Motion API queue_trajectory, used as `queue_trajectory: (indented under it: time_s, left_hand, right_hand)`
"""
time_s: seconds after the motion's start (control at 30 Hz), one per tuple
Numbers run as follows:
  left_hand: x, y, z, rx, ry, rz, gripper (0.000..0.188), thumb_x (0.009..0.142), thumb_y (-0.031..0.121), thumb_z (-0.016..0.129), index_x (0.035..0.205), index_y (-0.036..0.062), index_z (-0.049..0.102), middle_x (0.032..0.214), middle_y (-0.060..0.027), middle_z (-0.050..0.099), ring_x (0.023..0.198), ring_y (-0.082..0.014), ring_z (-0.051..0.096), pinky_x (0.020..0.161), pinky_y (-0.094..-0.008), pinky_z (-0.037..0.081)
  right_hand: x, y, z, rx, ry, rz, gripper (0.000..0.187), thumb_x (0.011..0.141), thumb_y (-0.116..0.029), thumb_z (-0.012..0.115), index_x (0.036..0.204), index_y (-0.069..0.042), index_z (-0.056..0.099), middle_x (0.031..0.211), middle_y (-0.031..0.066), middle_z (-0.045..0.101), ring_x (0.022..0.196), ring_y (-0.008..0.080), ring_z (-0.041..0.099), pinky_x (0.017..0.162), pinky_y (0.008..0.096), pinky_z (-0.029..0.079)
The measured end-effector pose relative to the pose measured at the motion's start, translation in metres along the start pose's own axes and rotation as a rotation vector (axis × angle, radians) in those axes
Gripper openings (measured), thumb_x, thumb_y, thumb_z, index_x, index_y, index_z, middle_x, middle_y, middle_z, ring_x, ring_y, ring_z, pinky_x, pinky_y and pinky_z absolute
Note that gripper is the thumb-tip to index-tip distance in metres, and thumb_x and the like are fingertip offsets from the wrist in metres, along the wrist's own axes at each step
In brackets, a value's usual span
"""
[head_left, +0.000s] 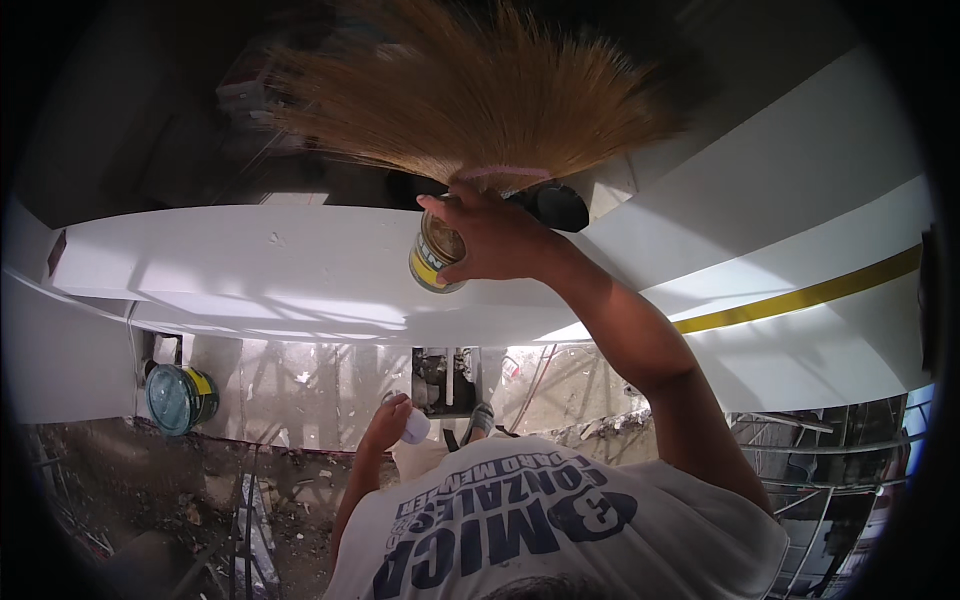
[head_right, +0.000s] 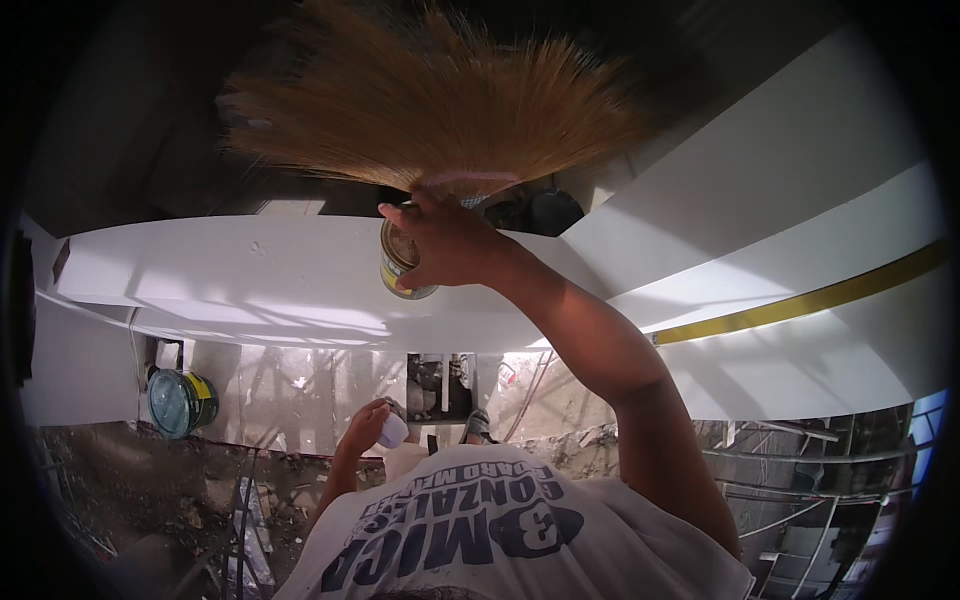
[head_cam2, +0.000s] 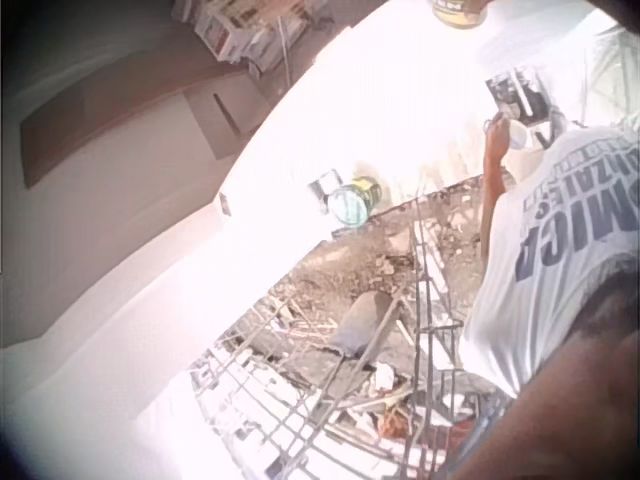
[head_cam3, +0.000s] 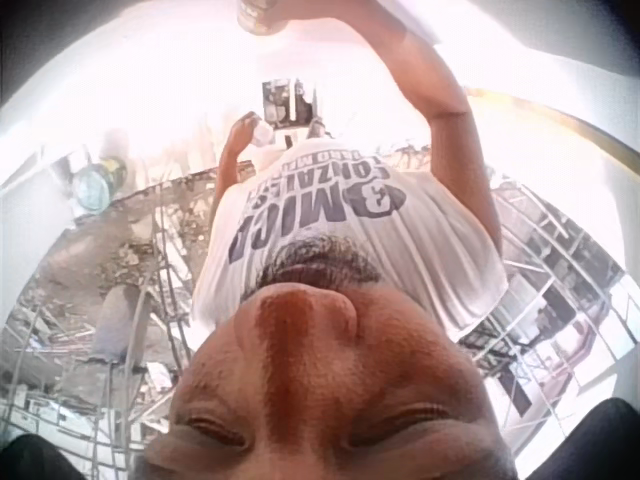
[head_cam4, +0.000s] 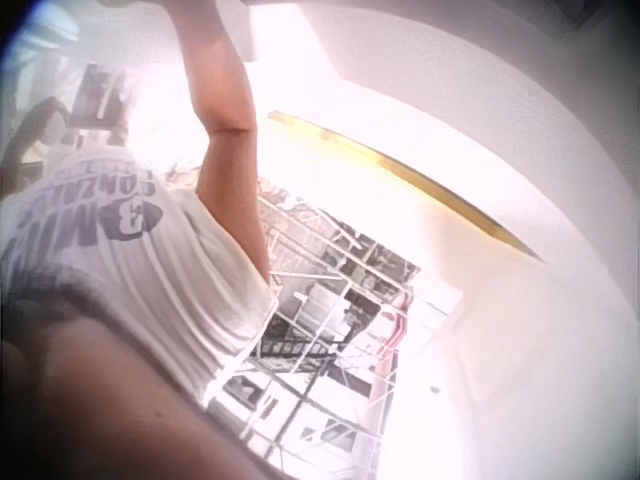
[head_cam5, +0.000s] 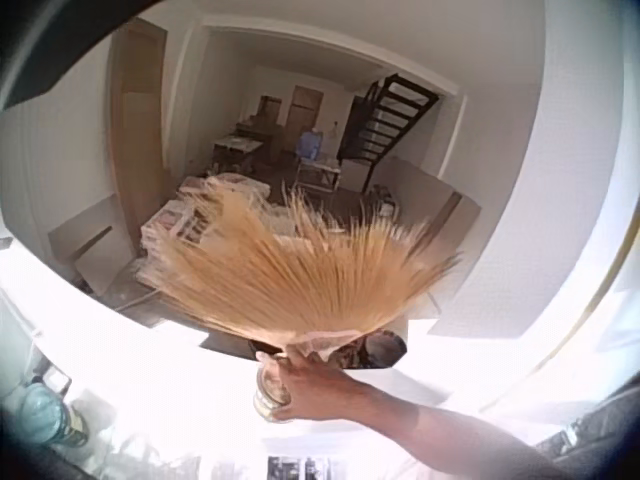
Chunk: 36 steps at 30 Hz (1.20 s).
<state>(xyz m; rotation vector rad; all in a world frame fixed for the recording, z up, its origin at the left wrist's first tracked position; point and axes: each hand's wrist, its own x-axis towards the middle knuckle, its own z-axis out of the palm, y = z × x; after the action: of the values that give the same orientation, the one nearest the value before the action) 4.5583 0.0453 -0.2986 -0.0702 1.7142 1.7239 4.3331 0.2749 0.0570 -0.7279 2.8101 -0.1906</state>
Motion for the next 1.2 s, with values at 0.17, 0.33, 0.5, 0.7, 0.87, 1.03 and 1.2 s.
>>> queue_trajectory:
  time_s: [0.17, 0.33, 0.5, 0.7, 0.87, 1.03, 1.2]
  left_hand:
    - [-0.003, 0.104, 0.05, 0.036, -0.318, 0.032, 0.028, 0.1, 0.026, 0.049, 0.098, 0.0026, 0.065, 0.086, -0.0049, 0.063, 0.079, -0.015, 0.058, 0.073, -0.0328, 0.047]
    - [0.023, 0.193, 0.147, -0.155, -0.899, 0.047, 0.035, 0.1, 0.028, 0.049, 0.098, -0.0013, 0.068, 0.09, -0.0088, 0.067, 0.084, -0.0185, 0.063, 0.077, -0.0327, 0.049]
    - [0.06, 0.23, 0.278, -0.201, -1.062, -0.073, 0.039, 0.094, 0.033, 0.05, 0.087, -0.0019, 0.065, 0.084, -0.0195, 0.068, 0.075, -0.0266, 0.067, 0.072, -0.036, 0.052]
    - [0.099, 0.24, 0.505, -0.197, -1.295, -0.227, 0.038, 0.096, 0.034, 0.048, 0.08, 0.0015, 0.061, 0.068, -0.0178, 0.06, 0.062, -0.0236, 0.057, 0.062, -0.0315, 0.049]
    - [0.134, 0.229, 0.636, -0.166, -1.38, -0.398, 0.038, 0.097, 0.035, 0.049, 0.082, 0.0015, 0.062, 0.069, -0.0186, 0.061, 0.059, -0.0237, 0.056, 0.06, -0.033, 0.05]
    - [0.163, 0.221, 0.758, -0.05, -1.437, -0.427, 0.039, 0.099, 0.034, 0.047, 0.084, 0.0014, 0.062, 0.072, -0.0203, 0.062, 0.059, -0.0234, 0.057, 0.06, -0.0319, 0.049]
    - [0.22, 0.209, 0.858, 0.015, -1.434, -0.458, 0.041, 0.1, 0.036, 0.044, 0.092, 0.0013, 0.064, 0.092, -0.0184, 0.067, 0.065, -0.0171, 0.06, 0.064, -0.0288, 0.048]
  right_hand:
    - [-0.096, 0.0, 0.0, 0.201, 0.447, -0.275, 0.071, 0.086, -0.038, 0.08, 0.143, -0.007, 0.051, 0.138, 0.0177, 0.053, 0.125, 0.033, 0.056, 0.106, 0.043, 0.048]
    - [-0.249, 0.05, 0.151, 0.984, 0.128, -0.056, 0.031, 0.104, -0.016, 0.056, 0.131, -0.002, 0.062, 0.118, 0.0097, 0.068, 0.098, 0.022, 0.068, 0.091, 0.0373, 0.055]
    - [-0.404, 0.116, 0.151, 1.389, 0.139, 0.336, 0.032, 0.105, -0.023, 0.059, 0.127, -0.001, 0.063, 0.098, 0.0053, 0.068, 0.084, 0.0136, 0.064, 0.074, 0.0297, 0.055]
    - [-0.565, 0.203, 0.217, 1.518, 0.919, 0.403, 0.017, 0.105, -0.016, 0.058, 0.114, -0.003, 0.064, 0.097, 0.0023, 0.068, 0.086, 0.0111, 0.064, 0.08, 0.0282, 0.055]
    - [-0.674, 0.25, 0.209, 1.924, 1.32, 0.574, 0.017, 0.102, -0.006, 0.06, 0.117, -0.001, 0.064, 0.099, 0.0079, 0.07, 0.089, 0.0144, 0.068, 0.083, 0.0302, 0.056]
    - [-0.751, 0.299, 0.212, 1.833, 1.625, 0.7, 0.021, 0.1, 0.001, 0.058, 0.12, -0.001, 0.063, 0.102, 0.0084, 0.07, 0.093, 0.0155, 0.069, 0.082, 0.0296, 0.056]
    - [-0.803, 0.391, 0.232, 1.488, 1.566, 0.946, 0.018, 0.099, -0.001, 0.064, 0.117, 0.0, 0.066, 0.107, 0.0078, 0.07, 0.098, 0.0143, 0.067, 0.087, 0.0295, 0.054]
